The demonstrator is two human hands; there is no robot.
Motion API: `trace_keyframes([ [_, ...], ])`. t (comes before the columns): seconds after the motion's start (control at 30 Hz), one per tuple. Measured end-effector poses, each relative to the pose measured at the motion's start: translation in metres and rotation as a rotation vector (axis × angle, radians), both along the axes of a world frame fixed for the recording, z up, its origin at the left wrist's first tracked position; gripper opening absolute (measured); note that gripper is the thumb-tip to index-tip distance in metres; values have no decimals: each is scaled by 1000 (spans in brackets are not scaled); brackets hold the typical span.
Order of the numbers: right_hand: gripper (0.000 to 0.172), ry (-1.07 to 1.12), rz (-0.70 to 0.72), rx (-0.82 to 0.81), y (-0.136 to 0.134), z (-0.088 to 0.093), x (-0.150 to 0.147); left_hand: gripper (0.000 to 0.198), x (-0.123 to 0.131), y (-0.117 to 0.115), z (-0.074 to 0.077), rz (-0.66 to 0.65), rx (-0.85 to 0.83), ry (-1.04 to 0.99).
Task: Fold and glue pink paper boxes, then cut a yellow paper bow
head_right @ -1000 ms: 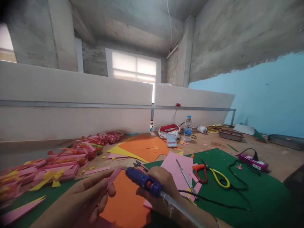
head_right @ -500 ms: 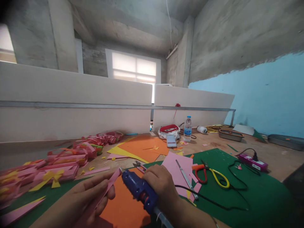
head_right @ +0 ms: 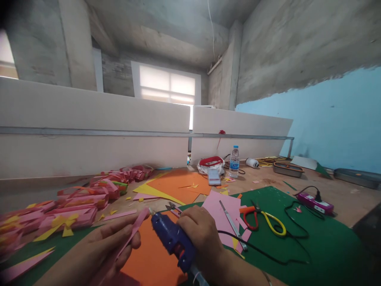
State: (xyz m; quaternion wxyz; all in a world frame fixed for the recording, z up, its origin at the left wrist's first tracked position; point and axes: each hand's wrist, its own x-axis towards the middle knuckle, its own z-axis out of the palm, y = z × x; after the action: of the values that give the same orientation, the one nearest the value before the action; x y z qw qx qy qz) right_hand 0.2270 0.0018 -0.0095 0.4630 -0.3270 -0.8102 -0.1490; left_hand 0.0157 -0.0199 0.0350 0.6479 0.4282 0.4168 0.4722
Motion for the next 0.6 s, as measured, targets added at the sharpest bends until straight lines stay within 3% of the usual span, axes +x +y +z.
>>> trace_keyframes([
  [0.13,19,-23,-6,32,2,-1,1,18,3,-3,3,5,-33,-39],
  [0.4,14,-46,3,2,-3,-1,-3,22,8,-8,6,1,-2,-11],
  [0.5,10,-112,-151,-118,11,-1,12,20,7,-8,5,18,2,0],
  [0.6,8,-193,-397,-407,28,9,55,36,5,-5,4,34,2,13],
])
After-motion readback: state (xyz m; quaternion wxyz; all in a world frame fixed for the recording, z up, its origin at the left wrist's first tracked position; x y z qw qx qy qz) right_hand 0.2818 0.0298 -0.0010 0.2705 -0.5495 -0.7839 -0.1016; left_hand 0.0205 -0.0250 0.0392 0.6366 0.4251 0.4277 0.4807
